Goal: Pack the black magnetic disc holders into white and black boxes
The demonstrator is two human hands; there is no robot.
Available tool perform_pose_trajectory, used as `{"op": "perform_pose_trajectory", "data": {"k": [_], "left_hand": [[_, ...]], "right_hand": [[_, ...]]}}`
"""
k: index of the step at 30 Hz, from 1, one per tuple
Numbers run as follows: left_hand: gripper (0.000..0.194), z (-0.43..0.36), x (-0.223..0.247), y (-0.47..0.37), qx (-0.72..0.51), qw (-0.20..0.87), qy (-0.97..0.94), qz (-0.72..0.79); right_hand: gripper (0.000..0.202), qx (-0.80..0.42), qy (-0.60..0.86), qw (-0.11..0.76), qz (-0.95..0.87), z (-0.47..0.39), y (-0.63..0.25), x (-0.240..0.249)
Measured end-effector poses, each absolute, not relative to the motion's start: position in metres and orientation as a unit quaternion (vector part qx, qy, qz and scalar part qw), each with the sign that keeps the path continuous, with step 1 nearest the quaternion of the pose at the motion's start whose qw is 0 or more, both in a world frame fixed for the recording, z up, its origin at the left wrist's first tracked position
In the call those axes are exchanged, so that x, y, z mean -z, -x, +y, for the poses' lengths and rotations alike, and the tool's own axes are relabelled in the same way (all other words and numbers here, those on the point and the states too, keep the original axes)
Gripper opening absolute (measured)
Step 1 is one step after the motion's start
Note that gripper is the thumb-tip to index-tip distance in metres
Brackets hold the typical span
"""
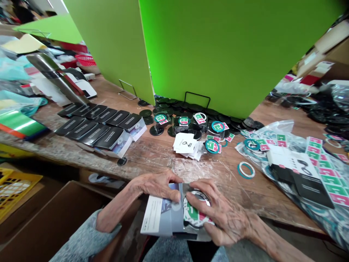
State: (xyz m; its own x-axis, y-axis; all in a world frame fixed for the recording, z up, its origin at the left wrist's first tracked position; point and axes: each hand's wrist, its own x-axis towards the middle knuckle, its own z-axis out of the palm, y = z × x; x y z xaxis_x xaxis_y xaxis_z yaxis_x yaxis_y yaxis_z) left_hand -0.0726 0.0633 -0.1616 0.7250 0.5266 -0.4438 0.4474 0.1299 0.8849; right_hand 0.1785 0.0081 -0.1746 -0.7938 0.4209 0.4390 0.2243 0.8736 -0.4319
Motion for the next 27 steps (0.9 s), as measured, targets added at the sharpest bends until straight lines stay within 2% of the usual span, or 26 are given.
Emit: {"op": "perform_pose_trajectory", "data": {"k": [5,10,15,19,22,25,27], "left_hand": [[0.070,0.066,0.164,0.074,-0.027,0.702,-0.621,0.347],[0.068,0.087,0.147,0.068,-0.078,0.710,-0.612,0.340],[0.046,0.103,0.153,0.067,-0.095,0.626,-0.677,0.375],[0.045,0.095,0.157,0.076,-0.072,0.490,-0.758,0.425],[0.061,0.073,0.151,0.083,-0.023,0.369,-0.811,0.454],[0.104,0.042,0.149,0.084,-0.014,0.243,-0.839,0.486],[0.114,0.023,0.151,0.082,0.003,0.198,-0.826,0.527]], "right_hand": [[0.066,-0.213,0.191,0.289,-0.914,0.013,-0.176,0.181],[0.073,-0.153,0.225,0.280,-0.921,0.031,-0.179,0.172],[0.071,-0.106,0.242,0.325,-0.908,0.037,-0.170,0.189],[0.073,-0.098,0.259,0.322,-0.906,0.032,-0.159,0.218],[0.073,-0.100,0.262,0.323,-0.904,0.029,-0.153,0.229],[0.074,-0.100,0.267,0.319,-0.904,0.027,-0.151,0.230],[0.073,-0.100,0.266,0.310,-0.907,0.027,-0.152,0.231]]}}
